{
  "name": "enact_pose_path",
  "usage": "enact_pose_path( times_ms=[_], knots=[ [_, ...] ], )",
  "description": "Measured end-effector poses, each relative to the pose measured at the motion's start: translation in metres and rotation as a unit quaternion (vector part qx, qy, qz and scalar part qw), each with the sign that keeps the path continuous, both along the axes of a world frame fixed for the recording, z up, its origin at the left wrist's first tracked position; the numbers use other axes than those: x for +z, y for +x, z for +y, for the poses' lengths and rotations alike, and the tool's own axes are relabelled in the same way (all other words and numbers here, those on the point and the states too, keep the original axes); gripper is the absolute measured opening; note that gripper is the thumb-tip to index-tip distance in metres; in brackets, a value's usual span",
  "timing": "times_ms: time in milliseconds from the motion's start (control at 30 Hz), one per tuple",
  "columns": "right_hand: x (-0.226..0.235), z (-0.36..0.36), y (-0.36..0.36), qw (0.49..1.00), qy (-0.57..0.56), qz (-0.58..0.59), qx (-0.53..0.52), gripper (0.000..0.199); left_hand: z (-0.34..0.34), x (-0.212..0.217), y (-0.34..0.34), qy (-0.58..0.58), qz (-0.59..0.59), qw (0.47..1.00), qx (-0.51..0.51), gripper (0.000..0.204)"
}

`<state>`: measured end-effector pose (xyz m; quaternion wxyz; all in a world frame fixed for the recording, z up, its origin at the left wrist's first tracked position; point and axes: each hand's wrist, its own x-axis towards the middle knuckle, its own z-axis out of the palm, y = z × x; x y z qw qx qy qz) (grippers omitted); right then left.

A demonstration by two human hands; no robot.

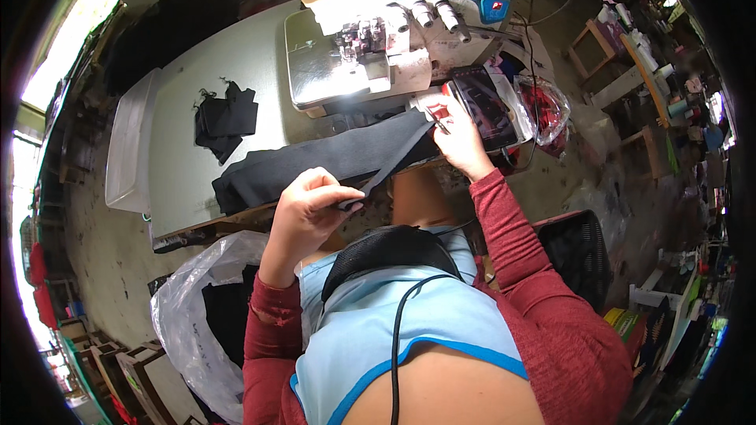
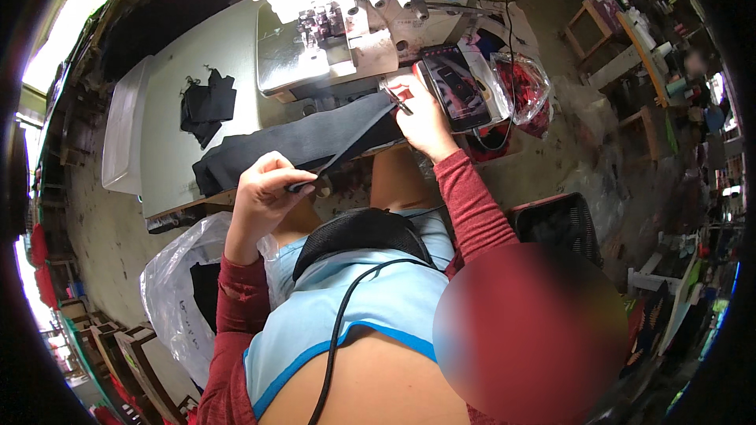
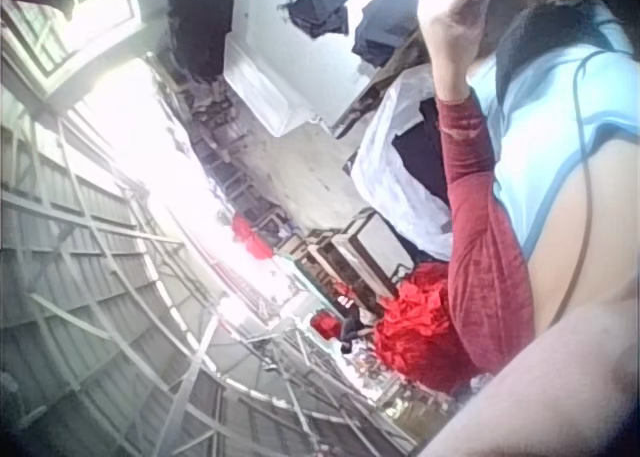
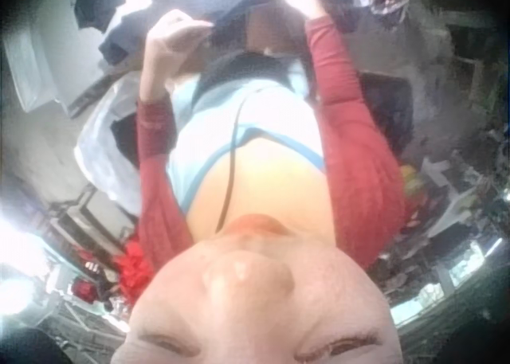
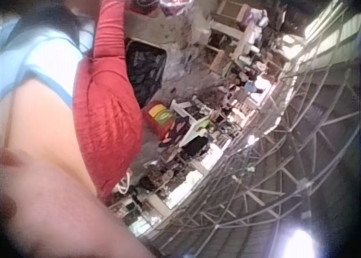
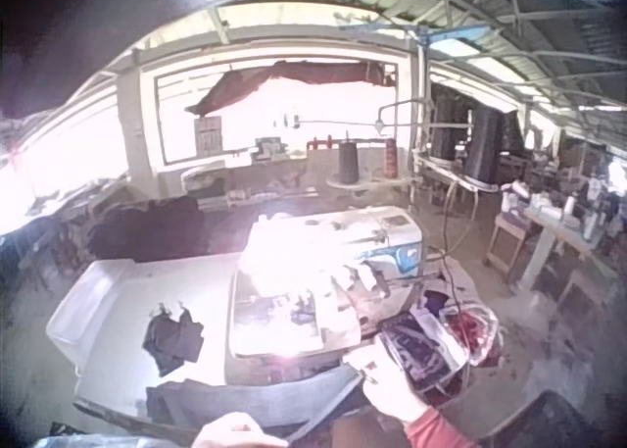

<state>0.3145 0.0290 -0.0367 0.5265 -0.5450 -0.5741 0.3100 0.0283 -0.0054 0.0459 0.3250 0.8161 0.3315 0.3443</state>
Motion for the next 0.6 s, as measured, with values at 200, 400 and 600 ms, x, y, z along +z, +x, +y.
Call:
enact_pose_path(
  times_ms=[200,400,600],
  knots=[
    [0.017,-0.008,0.001,0.981,-0.046,-0.186,-0.01,0.03,-0.003,-0.004,-0.004,0.078,-0.03,0.996,0.018,0.029],
    [0.065,0.027,-0.06,0.982,-0.004,0.169,0.088,0.005,0.093,0.041,-0.032,0.313,0.134,0.851,0.4,0.012],
    [0.047,0.059,-0.095,0.973,-0.056,0.222,-0.001,0.011,0.13,0.002,0.011,0.317,0.111,0.94,0.068,0.031]
  ],
)
